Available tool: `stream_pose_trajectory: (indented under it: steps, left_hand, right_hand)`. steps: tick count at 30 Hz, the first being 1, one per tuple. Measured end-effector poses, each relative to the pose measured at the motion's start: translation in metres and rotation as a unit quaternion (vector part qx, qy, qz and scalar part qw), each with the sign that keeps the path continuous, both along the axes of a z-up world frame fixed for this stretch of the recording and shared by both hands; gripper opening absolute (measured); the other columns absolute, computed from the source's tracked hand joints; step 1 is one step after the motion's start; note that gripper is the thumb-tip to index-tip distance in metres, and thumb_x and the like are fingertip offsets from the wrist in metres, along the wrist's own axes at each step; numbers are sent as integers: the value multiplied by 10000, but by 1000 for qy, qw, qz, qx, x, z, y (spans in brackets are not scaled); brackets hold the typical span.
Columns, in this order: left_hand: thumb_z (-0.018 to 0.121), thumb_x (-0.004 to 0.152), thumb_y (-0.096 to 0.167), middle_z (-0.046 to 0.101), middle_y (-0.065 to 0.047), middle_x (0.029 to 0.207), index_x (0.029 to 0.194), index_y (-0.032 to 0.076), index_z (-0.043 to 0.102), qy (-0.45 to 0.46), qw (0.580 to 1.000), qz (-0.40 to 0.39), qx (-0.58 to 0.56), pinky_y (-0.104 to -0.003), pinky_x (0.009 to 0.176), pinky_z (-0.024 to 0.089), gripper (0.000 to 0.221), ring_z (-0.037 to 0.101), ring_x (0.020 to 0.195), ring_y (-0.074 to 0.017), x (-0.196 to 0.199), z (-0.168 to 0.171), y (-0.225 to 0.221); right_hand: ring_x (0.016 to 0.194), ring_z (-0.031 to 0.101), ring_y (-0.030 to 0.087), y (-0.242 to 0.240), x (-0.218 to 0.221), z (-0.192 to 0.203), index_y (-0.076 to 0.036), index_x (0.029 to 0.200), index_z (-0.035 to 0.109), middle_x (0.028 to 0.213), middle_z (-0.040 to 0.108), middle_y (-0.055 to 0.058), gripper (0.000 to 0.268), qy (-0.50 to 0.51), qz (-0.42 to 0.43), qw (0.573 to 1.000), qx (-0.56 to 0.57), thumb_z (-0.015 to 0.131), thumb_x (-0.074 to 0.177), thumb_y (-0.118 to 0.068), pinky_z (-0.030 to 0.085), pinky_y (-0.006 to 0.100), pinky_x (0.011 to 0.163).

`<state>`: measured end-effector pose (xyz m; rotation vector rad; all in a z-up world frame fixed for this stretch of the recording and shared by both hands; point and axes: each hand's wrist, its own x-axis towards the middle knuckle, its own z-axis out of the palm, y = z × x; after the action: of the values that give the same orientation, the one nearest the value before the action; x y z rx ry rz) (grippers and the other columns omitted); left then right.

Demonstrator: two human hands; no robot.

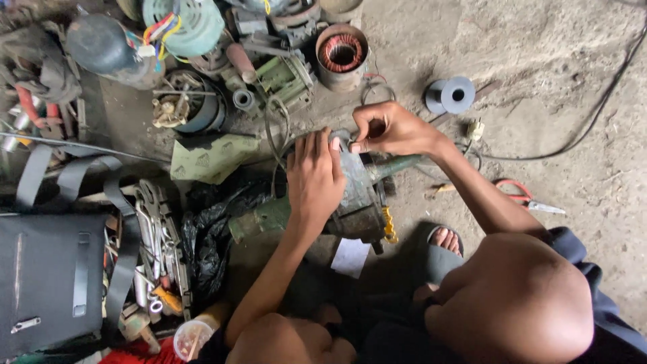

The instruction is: The person tears a piece of sandpaper and uses it to sand the surface of a metal device housing.

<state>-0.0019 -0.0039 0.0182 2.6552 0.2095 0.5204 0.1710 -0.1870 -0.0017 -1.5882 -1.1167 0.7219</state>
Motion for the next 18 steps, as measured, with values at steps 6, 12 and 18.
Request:
stream_pose_trajectory:
  steps: [6,12,18]
  left_hand:
    - [558,1230,186,764,-174,1265,1412,-24,701,-20,1000,-5,-8,-518,932,621,312,747,1201,-381,-6,13,-1]
    - [632,1164,127,770,-174,1255,1385,-26,688,-31,999,-6,-9,-508,896,594,275,739,1137,-377,-2,16,1]
    - [655,1134,92,775,-174,1263,1390,-34,694,-22,1000,-11,-3,-503,894,599,288,748,1146,-377,-5,21,-1]
  right_hand:
    - [704,590,163,7,-13,25,-38,884,726,822,716,52,267,22,3,1000,-13,968,970,35,485,325,694]
    - [634,517,104,6,-8,36,-67,854,729,818,715,18,250,39,81,995,-34,966,896,3,399,249,584]
    - [583,523,89,6,-5,26,-84,875,661,841,759,31,331,23,42,999,-24,959,954,38,411,243,527]
